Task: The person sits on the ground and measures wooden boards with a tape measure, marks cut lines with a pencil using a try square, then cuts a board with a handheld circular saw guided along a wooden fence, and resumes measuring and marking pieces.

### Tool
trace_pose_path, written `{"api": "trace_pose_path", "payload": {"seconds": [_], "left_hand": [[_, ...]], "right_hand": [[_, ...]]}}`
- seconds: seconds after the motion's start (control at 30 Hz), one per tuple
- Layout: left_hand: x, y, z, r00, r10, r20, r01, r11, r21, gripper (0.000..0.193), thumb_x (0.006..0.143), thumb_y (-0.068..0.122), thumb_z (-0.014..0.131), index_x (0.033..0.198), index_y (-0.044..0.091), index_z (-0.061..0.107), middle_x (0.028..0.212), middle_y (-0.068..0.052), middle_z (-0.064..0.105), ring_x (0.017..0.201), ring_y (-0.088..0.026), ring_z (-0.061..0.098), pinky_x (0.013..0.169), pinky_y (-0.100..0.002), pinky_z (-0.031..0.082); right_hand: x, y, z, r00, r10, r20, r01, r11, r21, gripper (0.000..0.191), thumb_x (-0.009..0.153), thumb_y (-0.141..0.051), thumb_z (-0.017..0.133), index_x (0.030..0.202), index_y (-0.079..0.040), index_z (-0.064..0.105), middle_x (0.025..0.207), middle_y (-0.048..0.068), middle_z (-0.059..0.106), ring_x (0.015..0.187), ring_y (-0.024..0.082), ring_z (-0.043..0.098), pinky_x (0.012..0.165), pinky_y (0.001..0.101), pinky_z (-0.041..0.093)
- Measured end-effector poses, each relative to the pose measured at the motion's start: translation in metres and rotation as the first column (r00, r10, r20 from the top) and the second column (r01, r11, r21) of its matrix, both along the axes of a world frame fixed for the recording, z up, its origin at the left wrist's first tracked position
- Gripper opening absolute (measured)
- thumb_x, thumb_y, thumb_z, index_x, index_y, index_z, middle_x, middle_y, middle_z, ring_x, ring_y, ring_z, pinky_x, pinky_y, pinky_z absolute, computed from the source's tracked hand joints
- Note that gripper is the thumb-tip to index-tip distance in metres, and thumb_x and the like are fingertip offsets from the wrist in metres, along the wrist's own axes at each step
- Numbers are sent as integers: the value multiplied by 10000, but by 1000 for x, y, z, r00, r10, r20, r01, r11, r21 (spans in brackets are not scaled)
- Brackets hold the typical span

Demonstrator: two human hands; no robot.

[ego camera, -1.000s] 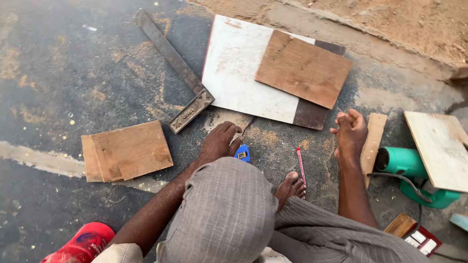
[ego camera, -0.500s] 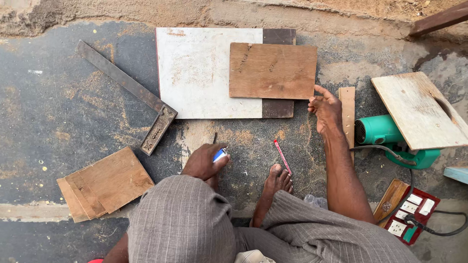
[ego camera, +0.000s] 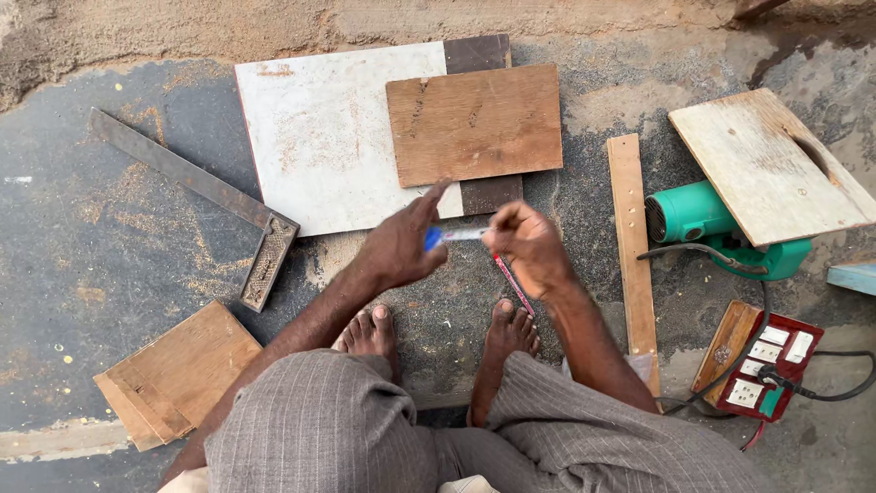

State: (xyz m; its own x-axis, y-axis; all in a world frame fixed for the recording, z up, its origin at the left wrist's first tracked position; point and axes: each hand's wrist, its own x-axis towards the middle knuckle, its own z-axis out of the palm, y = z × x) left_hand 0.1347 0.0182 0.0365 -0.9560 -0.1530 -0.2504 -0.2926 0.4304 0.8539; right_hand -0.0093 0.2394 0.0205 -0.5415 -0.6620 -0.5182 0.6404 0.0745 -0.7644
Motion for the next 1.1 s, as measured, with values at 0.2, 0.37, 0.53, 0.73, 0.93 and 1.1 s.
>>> {"api": "trace_pose_path", "payload": {"seconds": [0.2,0.37,0.53,0.73,0.93,1.1], "left_hand": [[-10,-76,-37,949,246,196,-165,920,-356,291,953,330,696,1090,92,793,956,-131,738,984,-303,639,850,-473,550],[-19,-74,-57,938,284,200,-192,904,-383,257,923,303,709,1055,108,813,964,-115,736,974,-301,619,857,-471,539],[-24,-77,-65,931,266,250,-160,913,-375,284,933,340,720,1072,104,795,908,-111,739,956,-285,627,809,-470,556],[-28,-84,-66,929,233,289,-127,931,-342,246,930,303,721,1039,95,793,822,-118,752,866,-275,685,764,-479,583],[-28,-82,-67,946,230,229,-128,913,-387,224,916,274,725,1008,80,791,870,-132,744,902,-308,684,805,-525,550],[-28,-83,-69,938,227,261,-116,917,-381,240,945,283,706,1037,73,776,928,-141,731,960,-312,669,858,-530,539]], "right_hand": [[-119,14,-40,798,-220,-562,382,905,189,282,883,67,756,1126,17,624,1028,121,722,890,134,690,785,227,591],[-107,3,-53,723,-43,-690,355,879,317,245,941,-39,746,1163,11,656,1038,108,729,898,141,691,778,254,571],[-53,33,-14,544,805,-237,-17,292,956,400,1037,-438,640,935,-57,712,915,128,733,811,293,712,714,432,585],[27,63,-24,271,962,-8,-187,61,980,257,910,-394,687,867,-141,709,660,43,658,545,154,577,595,417,497],[5,48,-14,608,735,-302,-247,536,807,274,955,-280,660,983,-9,691,760,119,717,620,230,632,561,419,528],[-20,-5,-6,619,361,-697,-247,932,264,305,1022,-241,624,1195,-4,706,1002,98,773,928,155,738,829,304,600]]}}
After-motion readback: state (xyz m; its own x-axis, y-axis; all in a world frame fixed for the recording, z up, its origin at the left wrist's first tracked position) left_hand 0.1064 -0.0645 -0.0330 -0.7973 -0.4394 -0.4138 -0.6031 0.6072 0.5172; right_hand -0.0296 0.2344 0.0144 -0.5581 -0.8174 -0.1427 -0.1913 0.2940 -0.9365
